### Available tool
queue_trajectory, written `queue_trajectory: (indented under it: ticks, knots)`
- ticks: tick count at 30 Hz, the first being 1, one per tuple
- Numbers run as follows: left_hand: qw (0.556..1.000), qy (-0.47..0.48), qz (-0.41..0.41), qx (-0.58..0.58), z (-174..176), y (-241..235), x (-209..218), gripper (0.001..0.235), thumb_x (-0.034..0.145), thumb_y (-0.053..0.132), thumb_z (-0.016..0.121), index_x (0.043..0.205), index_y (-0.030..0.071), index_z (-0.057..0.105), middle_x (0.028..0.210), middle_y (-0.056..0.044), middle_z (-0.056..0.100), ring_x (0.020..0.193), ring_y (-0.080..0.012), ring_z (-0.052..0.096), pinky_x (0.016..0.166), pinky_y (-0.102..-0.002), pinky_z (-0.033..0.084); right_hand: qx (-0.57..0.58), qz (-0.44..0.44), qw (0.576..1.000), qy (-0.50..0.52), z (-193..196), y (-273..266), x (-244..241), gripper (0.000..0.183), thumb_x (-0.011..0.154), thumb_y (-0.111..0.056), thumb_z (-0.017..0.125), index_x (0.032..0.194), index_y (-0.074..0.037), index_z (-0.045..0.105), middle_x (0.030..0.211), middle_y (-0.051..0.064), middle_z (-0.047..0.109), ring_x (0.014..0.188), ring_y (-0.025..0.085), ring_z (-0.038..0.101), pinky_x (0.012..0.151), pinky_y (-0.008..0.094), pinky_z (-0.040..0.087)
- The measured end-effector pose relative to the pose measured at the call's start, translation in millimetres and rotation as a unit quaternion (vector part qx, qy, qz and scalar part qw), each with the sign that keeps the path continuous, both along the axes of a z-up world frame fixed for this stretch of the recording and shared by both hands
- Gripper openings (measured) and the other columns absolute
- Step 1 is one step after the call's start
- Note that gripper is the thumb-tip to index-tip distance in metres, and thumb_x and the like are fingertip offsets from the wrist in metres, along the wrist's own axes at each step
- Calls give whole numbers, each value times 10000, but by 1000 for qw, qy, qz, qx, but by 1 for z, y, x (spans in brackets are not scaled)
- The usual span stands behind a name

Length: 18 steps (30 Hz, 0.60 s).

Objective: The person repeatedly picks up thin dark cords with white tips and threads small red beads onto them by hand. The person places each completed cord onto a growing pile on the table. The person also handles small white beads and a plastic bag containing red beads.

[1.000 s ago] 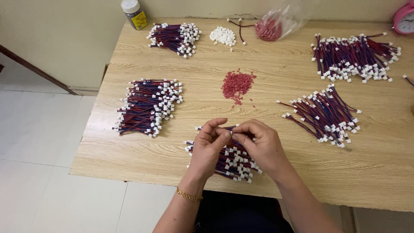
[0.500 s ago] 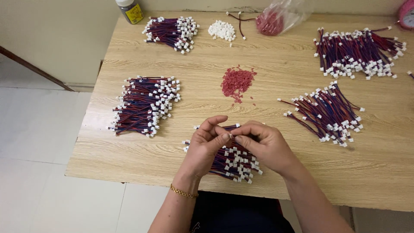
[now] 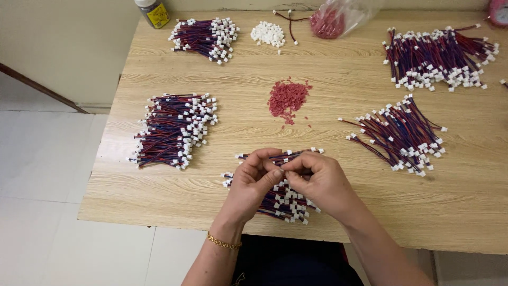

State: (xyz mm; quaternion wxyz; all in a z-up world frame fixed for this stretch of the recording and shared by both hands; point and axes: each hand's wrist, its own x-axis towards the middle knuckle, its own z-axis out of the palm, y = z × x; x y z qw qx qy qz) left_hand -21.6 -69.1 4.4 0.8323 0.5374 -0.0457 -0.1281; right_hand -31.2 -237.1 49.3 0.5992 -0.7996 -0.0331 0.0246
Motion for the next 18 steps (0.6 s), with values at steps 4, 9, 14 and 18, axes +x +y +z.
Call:
queue_trajectory:
  ticks: [4,9,14,18]
  knots:
    - [999,-8,-9,35,-5,-6,1,309,880,6,652,1189,5,640,753,-47,623,795,-119,631,728,-239,546,-41,-7,999,15,-14,-1,1,132,721,-29,730,851,-33,755,669,129,659,642,164,609,583,296,516]
    - [999,5,-7,51,-4,-5,6,380,859,20,688,1233,27,628,760,-45,657,766,-106,635,719,-235,548,1,-13,999,33,-23,-4,2,147,746,14,713,886,-2,754,705,127,679,661,166,601,611,300,522]
    - [910,-163,53,378,14,26,35,292,843,62,697,1134,92,689,791,-102,683,776,-236,652,692,-352,544,-149,-109,978,-96,-26,-70,21,143,809,4,694,940,-37,730,807,177,668,795,295,646,741,388,521]
    - [726,-304,65,614,-29,44,52,212,839,196,703,1049,198,729,869,-24,676,850,-241,662,724,-341,529,-413,-179,871,-196,-88,-145,41,110,845,-128,750,955,-142,751,813,91,674,828,318,652,808,403,496]
